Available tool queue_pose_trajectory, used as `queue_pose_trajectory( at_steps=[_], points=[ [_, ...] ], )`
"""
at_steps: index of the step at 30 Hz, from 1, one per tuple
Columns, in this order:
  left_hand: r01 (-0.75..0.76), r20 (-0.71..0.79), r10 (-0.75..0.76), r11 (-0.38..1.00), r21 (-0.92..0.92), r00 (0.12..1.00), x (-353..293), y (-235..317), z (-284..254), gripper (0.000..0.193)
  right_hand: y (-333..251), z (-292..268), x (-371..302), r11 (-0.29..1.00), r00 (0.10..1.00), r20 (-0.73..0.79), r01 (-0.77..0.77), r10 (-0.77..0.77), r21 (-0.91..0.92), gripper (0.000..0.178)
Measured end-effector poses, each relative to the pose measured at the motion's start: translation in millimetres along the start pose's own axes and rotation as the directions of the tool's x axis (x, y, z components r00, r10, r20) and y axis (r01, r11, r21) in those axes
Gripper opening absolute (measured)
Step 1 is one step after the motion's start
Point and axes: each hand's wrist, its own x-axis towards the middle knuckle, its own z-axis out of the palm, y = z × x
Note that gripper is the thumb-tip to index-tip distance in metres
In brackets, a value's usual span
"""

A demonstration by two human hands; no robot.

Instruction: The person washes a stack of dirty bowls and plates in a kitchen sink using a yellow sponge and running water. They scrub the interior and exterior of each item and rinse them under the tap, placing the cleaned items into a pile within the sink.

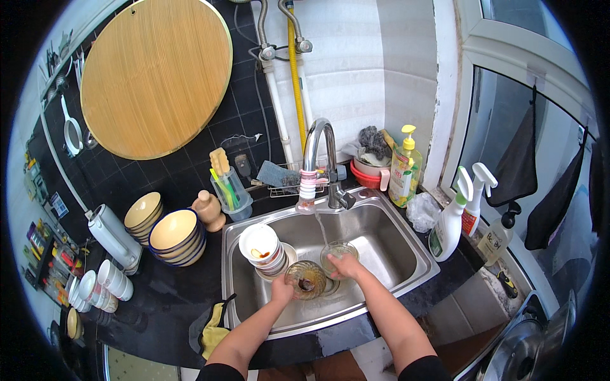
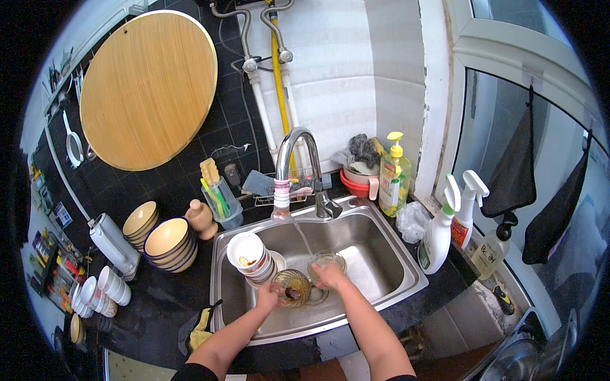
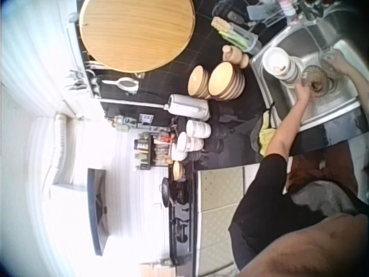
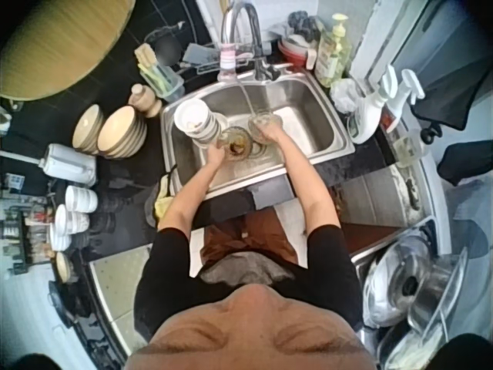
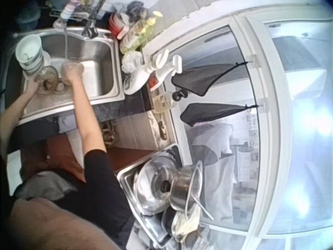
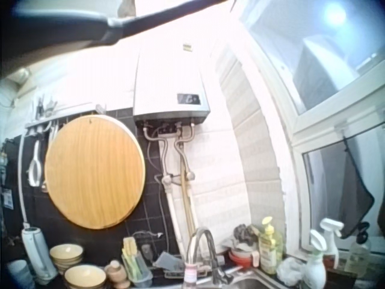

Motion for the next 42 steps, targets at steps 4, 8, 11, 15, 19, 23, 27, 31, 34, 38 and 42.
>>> queue_pose_trajectory(
  at_steps=[4,8,11,15,19,23,27,31,34,38,42],
  points=[
    [0.052,-0.074,-0.077,0.953,-0.299,0.994,-31.5,66.4,11.5,0.027,-26.0,3.5,-31.9,0.999,0.961,0.274,0.022,-0.030,0.031,0.058],
    [-0.385,-0.228,0.401,0.916,0.110,0.887,-14.9,71.1,24.4,0.030,-4.2,-1.3,-10.5,0.986,0.995,0.085,0.029,-0.043,0.161,0.052],
    [-0.475,-0.187,0.472,0.879,0.027,0.862,1.9,81.8,35.2,0.033,-6.8,-5.1,-9.3,0.962,0.980,-0.113,0.185,-0.164,0.203,0.044],
    [-0.549,-0.168,0.536,0.835,-0.038,0.827,7.0,122.2,47.2,0.038,-8.6,-8.5,-5.0,0.920,0.898,-0.363,0.336,-0.249,0.202,0.039],
    [-0.652,-0.173,0.637,0.756,-0.049,0.751,18.9,138.4,54.6,0.041,-11.6,-10.5,-2.1,0.861,0.814,-0.485,0.464,-0.321,0.208,0.039],
    [-0.688,-0.185,0.674,0.726,-0.010,0.715,26.7,149.1,54.7,0.041,-12.1,-10.0,1.1,0.799,0.765,-0.529,0.551,-0.367,0.241,0.040],
    [-0.680,-0.174,0.672,0.733,0.017,0.720,32.0,149.7,51.0,0.044,-4.1,-8.1,11.4,0.751,0.744,-0.526,0.604,-0.412,0.266,0.042],
    [-0.657,-0.138,0.660,0.751,0.070,0.739,16.4,161.4,41.6,0.044,1.9,-10.4,13.0,0.774,0.778,-0.456,0.579,-0.432,0.255,0.043],
    [-0.633,-0.162,0.635,0.771,0.072,0.755,11.4,139.7,31.9,0.044,-5.7,-4.7,1.7,0.853,0.840,-0.358,0.490,-0.408,0.179,0.045],
    [-0.481,-0.190,0.487,0.873,0.083,0.852,-10.0,119.1,17.2,0.037,-23.1,2.2,-22.8,0.883,0.979,-0.076,0.204,-0.190,0.422,0.050],
    [-0.249,-0.158,0.289,0.940,0.233,0.944,-6.1,52.1,4.9,0.025,-12.3,12.5,-18.7,0.956,0.984,0.179,-0.033,-0.021,0.291,0.052]
  ],
)
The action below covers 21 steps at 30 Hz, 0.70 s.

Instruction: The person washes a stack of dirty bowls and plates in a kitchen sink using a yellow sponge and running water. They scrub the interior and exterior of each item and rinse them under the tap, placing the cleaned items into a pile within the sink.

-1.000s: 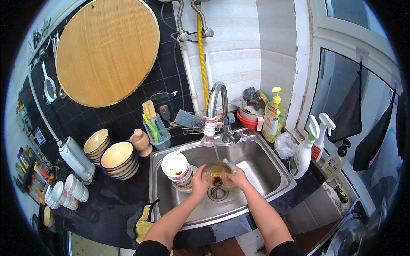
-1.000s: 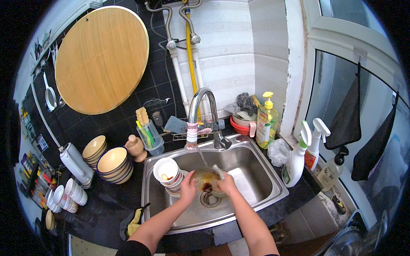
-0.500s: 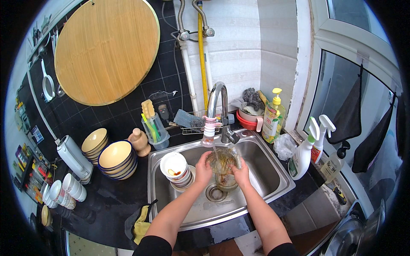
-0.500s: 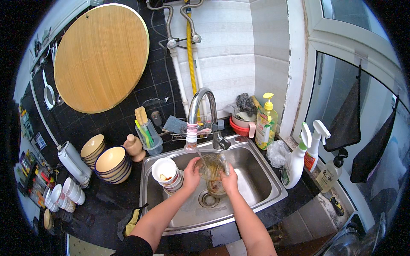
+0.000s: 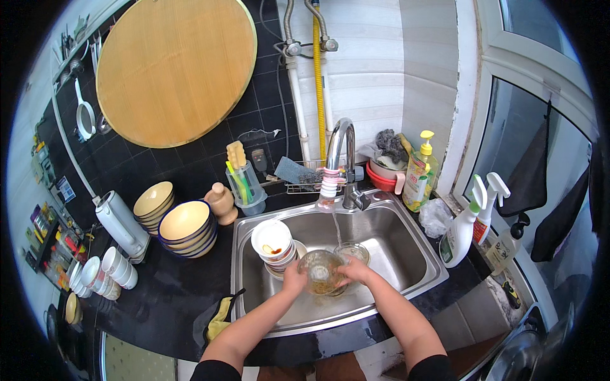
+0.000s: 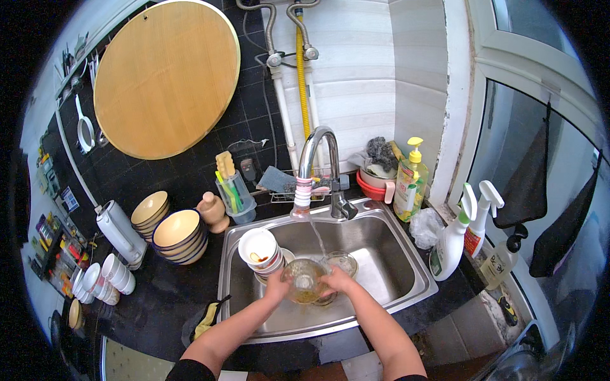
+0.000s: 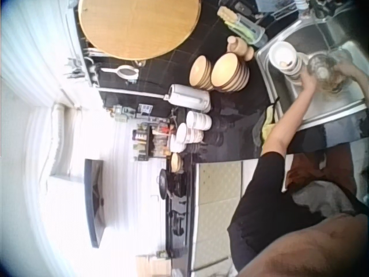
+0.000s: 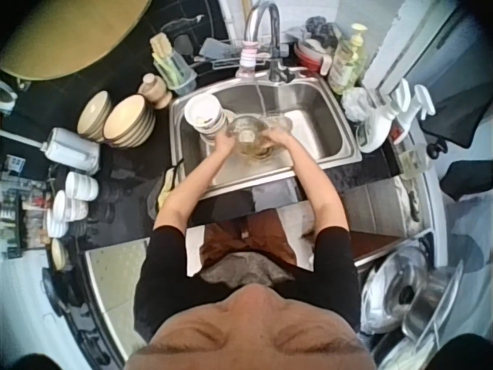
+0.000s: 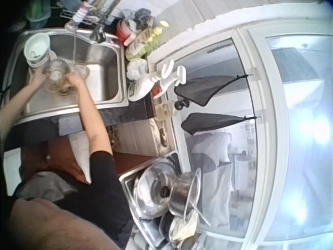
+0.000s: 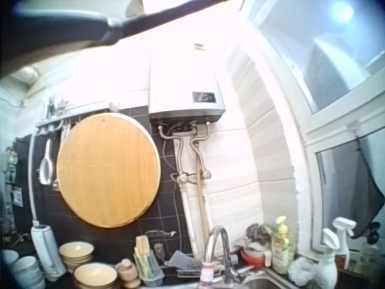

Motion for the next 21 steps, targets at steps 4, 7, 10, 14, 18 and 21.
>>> queue_pose_trajectory(
  at_steps=[4,7,10,14,18,21],
  points=[
    [0.564,0.306,-0.495,0.802,-0.200,0.813,-18.8,2.2,-8.7,0.021,1.9,3.9,-7.2,0.972,0.959,0.180,-0.198,0.219,-0.128,0.046],
    [0.743,0.398,-0.636,0.629,-0.230,0.661,-25.6,-16.5,-2.3,0.020,18.3,1.4,6.7,0.910,0.925,0.209,-0.234,0.317,-0.343,0.036],
    [0.759,0.407,-0.659,0.632,-0.156,0.632,-25.8,-35.4,6.7,0.018,35.2,0.8,17.1,0.887,0.923,0.200,-0.230,0.330,-0.401,0.030],
    [0.753,0.380,-0.703,0.657,0.025,0.601,-24.3,-46.1,17.5,0.018,58.5,7.7,20.1,0.812,0.925,0.096,-0.269,0.368,-0.518,0.022],
    [0.732,0.392,-0.689,0.679,0.055,0.610,-31.0,-48.9,18.6,0.021,63.4,19.9,14.5,0.727,0.892,0.045,-0.336,0.450,-0.599,0.013],
    [0.631,0.361,-0.642,0.758,0.165,0.677,-34.3,-32.2,11.0,0.022,66.8,20.5,17.8,0.767,0.907,0.026,-0.339,0.420,-0.545,0.021]
  ],
)
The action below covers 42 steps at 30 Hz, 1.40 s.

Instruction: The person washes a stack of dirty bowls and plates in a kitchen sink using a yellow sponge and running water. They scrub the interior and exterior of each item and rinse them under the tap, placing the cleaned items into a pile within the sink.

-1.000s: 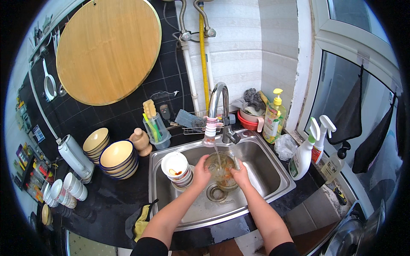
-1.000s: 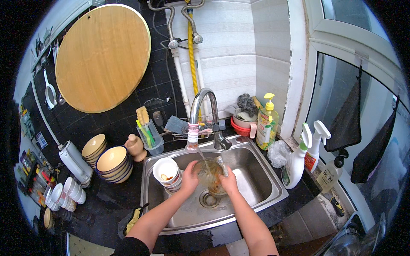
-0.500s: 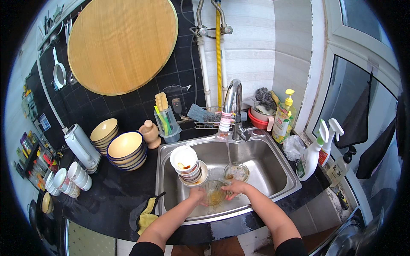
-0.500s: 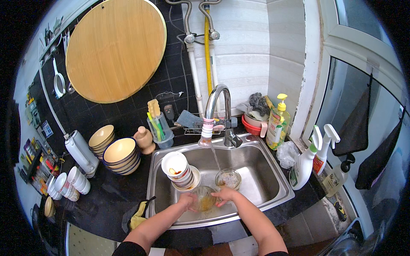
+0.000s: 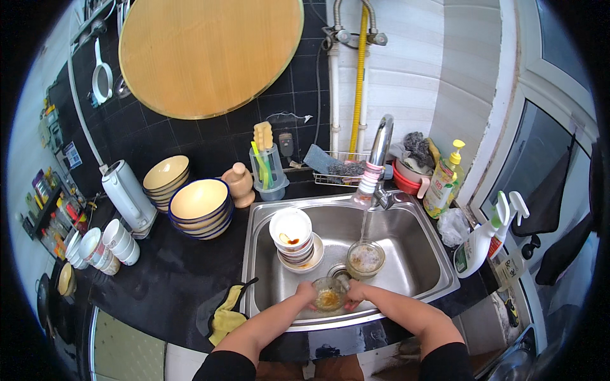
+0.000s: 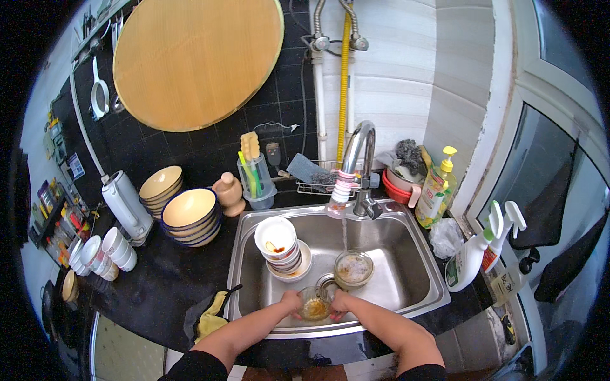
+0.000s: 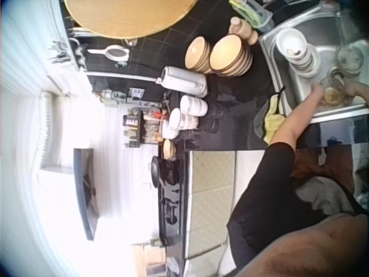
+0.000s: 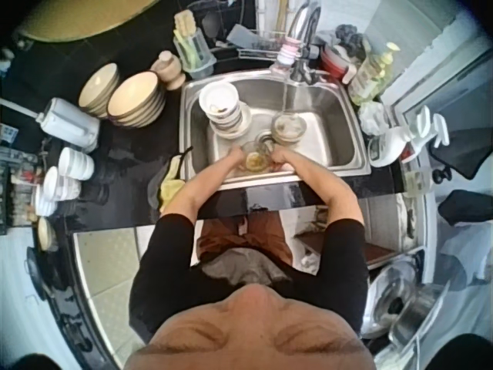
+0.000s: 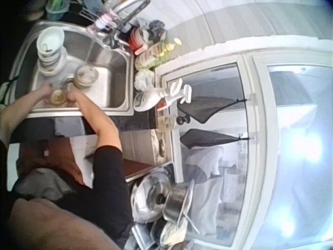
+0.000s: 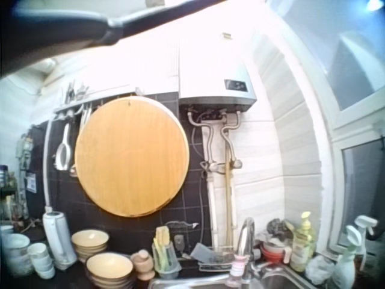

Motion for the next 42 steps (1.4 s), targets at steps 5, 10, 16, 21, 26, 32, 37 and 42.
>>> queue_pose_trajectory(
  at_steps=[5,10,16,21,26,32,37,42],
  points=[
    [-0.136,-0.140,0.169,0.966,0.222,0.976,-2.6,-0.2,-1.6,0.023,-6.5,0.6,-1.9,0.996,0.999,-0.030,0.044,-0.041,0.072,0.054],
    [-0.219,-0.339,0.313,0.932,0.288,0.887,-10.5,4.3,1.0,0.028,-11.0,-0.1,-5.1,0.985,0.995,-0.061,0.093,-0.085,0.148,0.058],
    [-0.175,-0.186,0.306,0.843,0.508,0.934,-35.9,25.3,-10.5,0.024,-7.5,1.6,-2.6,0.992,0.990,0.063,0.128,-0.127,-0.011,0.049],
    [-0.439,0.168,0.558,0.397,0.806,0.813,-46.9,13.2,-8.3,0.017,3.0,-1.2,9.9,0.969,0.985,0.062,0.168,-0.160,-0.183,0.032],
    [-0.591,0.328,0.554,0.403,0.699,0.765,-27.1,14.4,-0.8,0.014,-4.3,0.2,3.1,0.627,0.899,-0.044,0.267,-0.435,-0.732,0.030],
    [-0.694,0.283,0.696,0.421,0.583,0.660,-45.1,31.1,-20.8,0.009,-10.0,-9.3,-5.2,0.443,0.688,-0.059,0.396,-0.723,-0.804,0.037],
    [-0.796,0.260,0.780,0.445,0.410,0.570,-13.8,17.0,-28.9,0.003,-27.3,-3.1,-17.7,0.620,0.819,-0.083,0.359,-0.567,-0.698,0.043],
    [-0.762,0.098,0.791,0.537,0.361,0.604,-12.5,12.2,-28.8,0.018,-35.2,-2.8,-28.4,0.685,0.807,-0.062,0.455,-0.587,-0.569,0.042]
  ],
)
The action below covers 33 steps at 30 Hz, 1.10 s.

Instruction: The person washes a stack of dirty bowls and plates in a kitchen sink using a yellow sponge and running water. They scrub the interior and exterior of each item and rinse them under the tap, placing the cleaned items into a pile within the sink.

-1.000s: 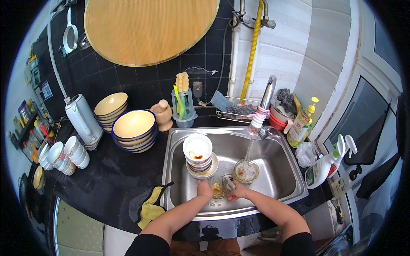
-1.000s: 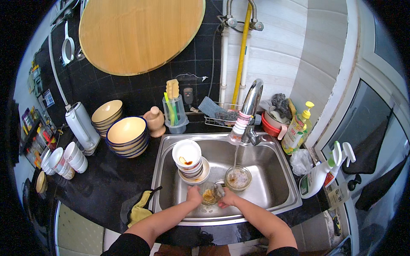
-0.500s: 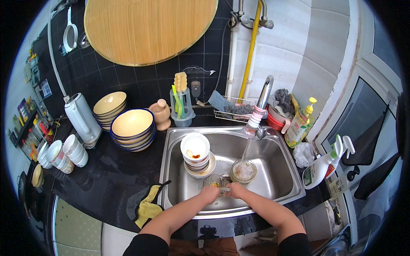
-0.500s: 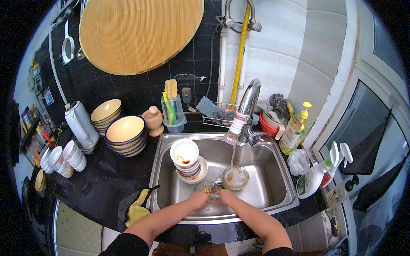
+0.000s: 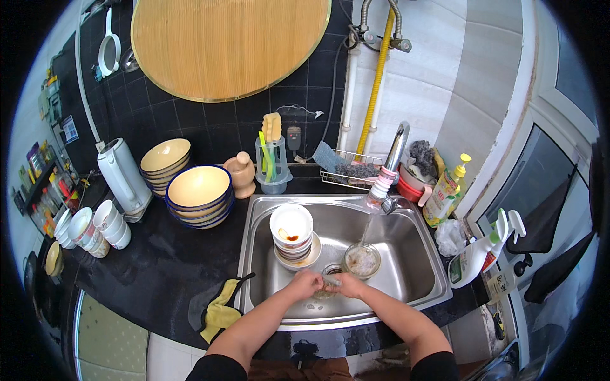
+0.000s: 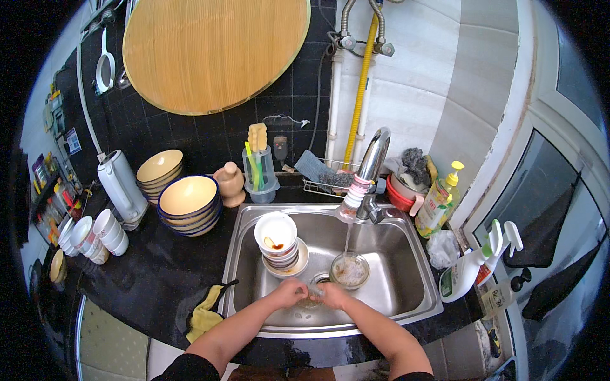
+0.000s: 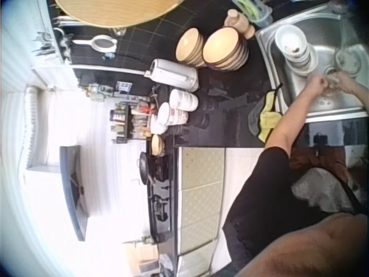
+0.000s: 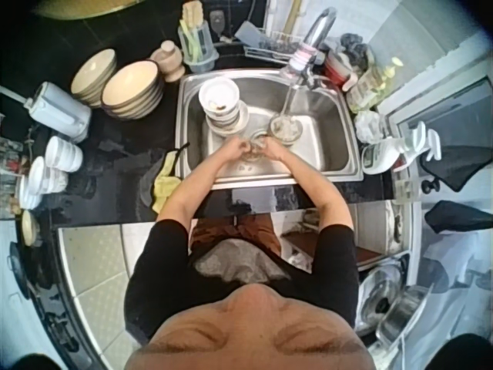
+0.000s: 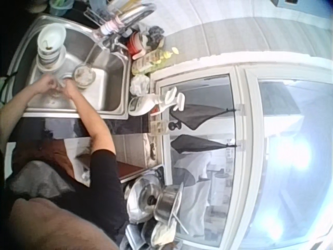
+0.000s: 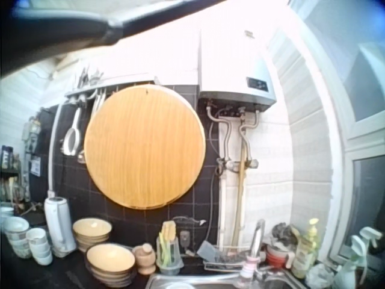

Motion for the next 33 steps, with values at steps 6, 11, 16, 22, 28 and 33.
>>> queue_pose_trajectory(
  at_steps=[6,11,16,22,28,33],
  points=[
    [0.588,-0.087,-0.603,0.796,-0.144,0.793,4.8,-1.8,27.9,0.046,23.7,19.2,12.9,0.979,0.998,0.058,-0.047,0.037,0.196,0.038],
    [0.787,0.557,-0.559,0.389,-0.478,0.614,7.5,-4.3,28.1,0.038,-11.6,11.3,1.7,0.993,0.990,0.088,0.102,-0.107,0.061,0.032],
    [0.747,0.527,-0.554,0.601,-0.282,0.645,11.2,-30.5,61.5,0.024,-1.2,20.3,3.0,0.996,0.989,0.129,0.081,-0.077,-0.024,0.037],
    [0.717,0.283,-0.665,0.584,-0.381,0.691,10.0,-2.6,29.2,0.028,5.8,8.2,12.7,0.901,0.923,0.109,-0.325,0.368,-0.288,0.044],
    [0.750,0.438,-0.633,0.639,-0.171,0.639,8.2,-8.2,37.3,0.030,22.7,26.8,4.7,0.947,0.988,0.115,0.132,-0.102,-0.292,0.043],
    [0.740,0.484,-0.622,0.668,-0.082,0.615,3.8,5.2,27.0,0.031,-5.0,13.7,3.4,0.786,0.914,0.303,-0.025,0.268,-0.618,0.030]
  ],
)
